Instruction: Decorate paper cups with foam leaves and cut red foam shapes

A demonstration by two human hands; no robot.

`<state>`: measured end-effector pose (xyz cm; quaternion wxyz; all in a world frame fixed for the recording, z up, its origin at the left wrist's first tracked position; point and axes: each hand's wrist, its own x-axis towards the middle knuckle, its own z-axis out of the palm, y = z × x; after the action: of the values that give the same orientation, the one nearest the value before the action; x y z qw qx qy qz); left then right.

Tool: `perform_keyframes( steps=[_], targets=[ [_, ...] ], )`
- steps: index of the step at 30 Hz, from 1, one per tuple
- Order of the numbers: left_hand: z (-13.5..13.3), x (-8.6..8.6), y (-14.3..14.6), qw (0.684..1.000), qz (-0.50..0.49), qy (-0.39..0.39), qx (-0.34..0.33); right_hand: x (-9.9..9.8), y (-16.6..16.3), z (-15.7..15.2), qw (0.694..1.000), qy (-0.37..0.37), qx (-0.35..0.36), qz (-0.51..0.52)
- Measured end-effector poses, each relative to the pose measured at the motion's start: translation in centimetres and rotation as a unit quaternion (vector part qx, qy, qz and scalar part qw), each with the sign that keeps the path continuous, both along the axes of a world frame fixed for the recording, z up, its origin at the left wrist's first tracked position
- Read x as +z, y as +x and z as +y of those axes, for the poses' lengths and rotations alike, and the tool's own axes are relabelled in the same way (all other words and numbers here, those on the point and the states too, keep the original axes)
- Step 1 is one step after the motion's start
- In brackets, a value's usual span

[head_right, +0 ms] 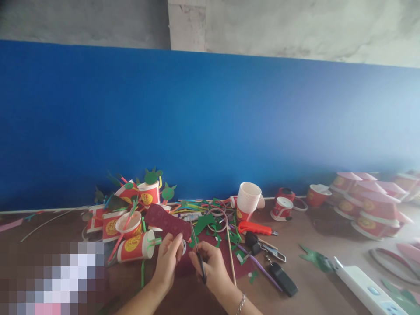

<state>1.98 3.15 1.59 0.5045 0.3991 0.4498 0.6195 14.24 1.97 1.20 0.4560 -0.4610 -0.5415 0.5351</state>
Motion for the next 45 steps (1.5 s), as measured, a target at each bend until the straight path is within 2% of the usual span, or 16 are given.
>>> perform_keyframes(
  steps=[5, 8, 11, 16, 18, 22, 27, 29, 31, 35, 38, 45],
  targets=[
    [-0.2, 0.0, -0.1, 0.999, 0.017, 0.008, -0.031, 0.8, 0.5, -0.1, 0.998, 0.026, -0.055, -0.003],
    [-0.5, 0.4, 0.0, 0.995, 0.035, 0.008, -0.093, 0.8, 1.0, 0.0, 0.995, 0.036, -0.092, 0.017],
    [-0.9, 1.0, 0.3, 0.987, 0.048, 0.019, -0.152, 0.4, 1.3, 0.3, 0.994, 0.018, -0.097, 0.049],
    [-0.9, 1.4, 0.8, 0.974, 0.021, 0.036, -0.221, 0.5, 1.2, 0.6, 0.985, 0.042, -0.133, 0.099],
    [-0.7, 1.4, 0.8, 0.977, 0.022, 0.027, -0.209, 0.6, 1.2, 0.5, 0.984, 0.050, -0.142, 0.093],
    [-0.4, 1.3, 0.5, 0.994, 0.046, -0.013, -0.103, 0.3, 1.1, 0.4, 0.990, 0.054, -0.114, 0.071],
    [-0.4, 1.2, 0.5, 0.993, 0.031, -0.038, -0.108, 0.5, 0.8, 0.2, 0.990, 0.055, -0.107, 0.075],
    [-0.2, 1.2, 0.4, 0.995, 0.016, -0.043, -0.086, 0.9, 0.7, 0.1, 0.992, 0.045, -0.096, 0.069],
    [0.1, 1.1, 0.3, 0.997, -0.009, -0.047, -0.059, 1.1, 0.7, 0.0, 0.996, 0.032, -0.058, 0.058],
    [0.5, 1.1, -0.2, 0.998, -0.050, -0.027, -0.030, 0.6, 0.4, -0.2, 0.998, -0.001, 0.063, 0.029],
    [0.7, 1.0, -0.3, 0.998, -0.053, -0.014, -0.026, 0.2, 0.3, -0.3, 0.993, -0.018, 0.113, -0.005],
    [1.0, 0.3, -0.4, 0.995, -0.061, -0.032, -0.072, 0.5, 0.4, -0.2, 0.993, -0.028, 0.114, -0.002]
  ],
)
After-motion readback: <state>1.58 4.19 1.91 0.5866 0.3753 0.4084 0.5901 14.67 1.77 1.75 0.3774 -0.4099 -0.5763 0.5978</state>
